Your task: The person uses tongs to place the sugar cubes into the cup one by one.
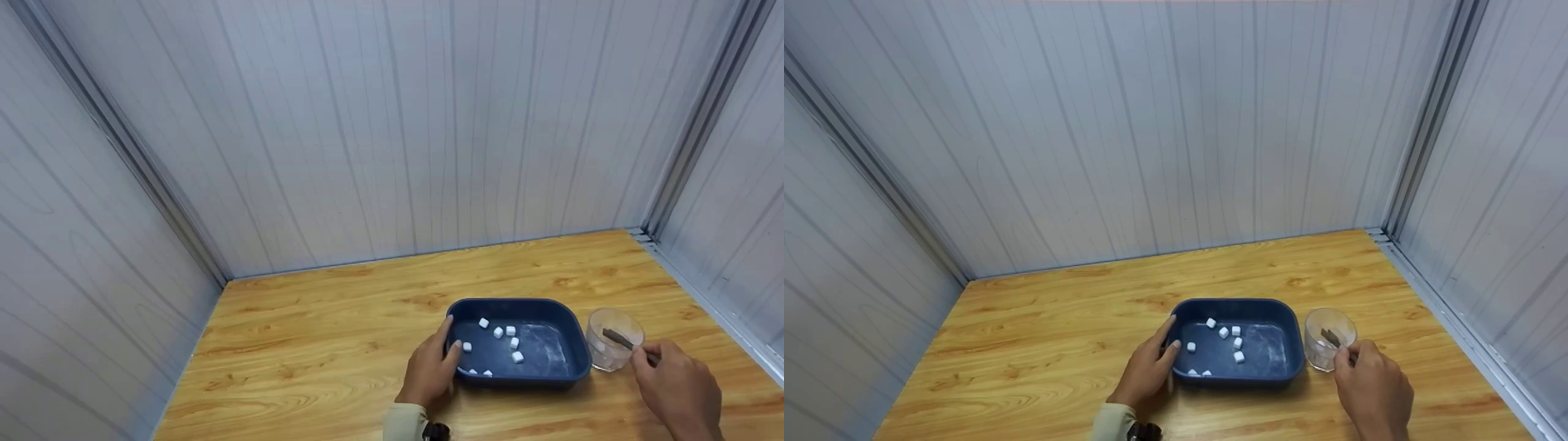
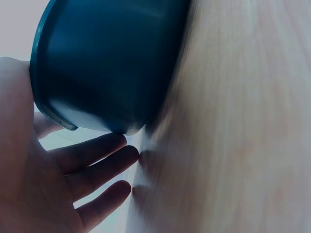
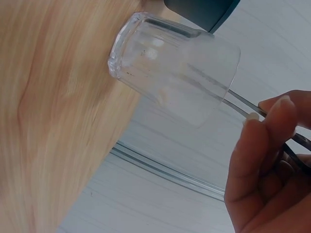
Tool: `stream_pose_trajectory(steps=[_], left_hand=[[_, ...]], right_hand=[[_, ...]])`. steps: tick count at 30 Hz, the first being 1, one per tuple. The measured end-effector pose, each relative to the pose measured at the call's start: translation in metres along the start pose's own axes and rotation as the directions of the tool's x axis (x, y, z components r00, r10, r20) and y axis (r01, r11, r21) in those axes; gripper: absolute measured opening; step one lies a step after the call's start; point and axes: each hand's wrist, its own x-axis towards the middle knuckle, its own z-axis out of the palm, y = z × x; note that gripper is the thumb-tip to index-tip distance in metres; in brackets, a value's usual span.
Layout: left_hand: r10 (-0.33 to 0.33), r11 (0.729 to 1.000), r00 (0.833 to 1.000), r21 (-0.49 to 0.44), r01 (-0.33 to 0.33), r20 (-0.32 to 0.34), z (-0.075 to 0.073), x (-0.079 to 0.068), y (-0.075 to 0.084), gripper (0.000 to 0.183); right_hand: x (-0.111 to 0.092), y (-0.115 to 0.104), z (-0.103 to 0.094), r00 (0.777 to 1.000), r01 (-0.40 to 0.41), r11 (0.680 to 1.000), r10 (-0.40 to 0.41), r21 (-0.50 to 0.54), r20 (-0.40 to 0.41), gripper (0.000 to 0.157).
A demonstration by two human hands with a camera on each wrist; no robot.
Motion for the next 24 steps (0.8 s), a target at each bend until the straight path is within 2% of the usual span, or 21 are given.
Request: stream_pose_trajectory(steps=[13,24], left_hand=[[0.006,1.0,1.0,-0.002,-0.006,-0.006,0.0016,0.0002,-0.0013,0.051],[-0.015,1.0,1.0,0.004,0.015,-0.002,0.0004,-0.0009,0.0002,0.051]], right_hand=[[-0.003,-0.0013,0.0021,1.0,-0.012,1.0,0.013,0.005,-0.004,0.023],[-0.008,-0.0004,-0.0022,1.0,-0.006,0.999,0.007,0.043,-0.03,0.025]])
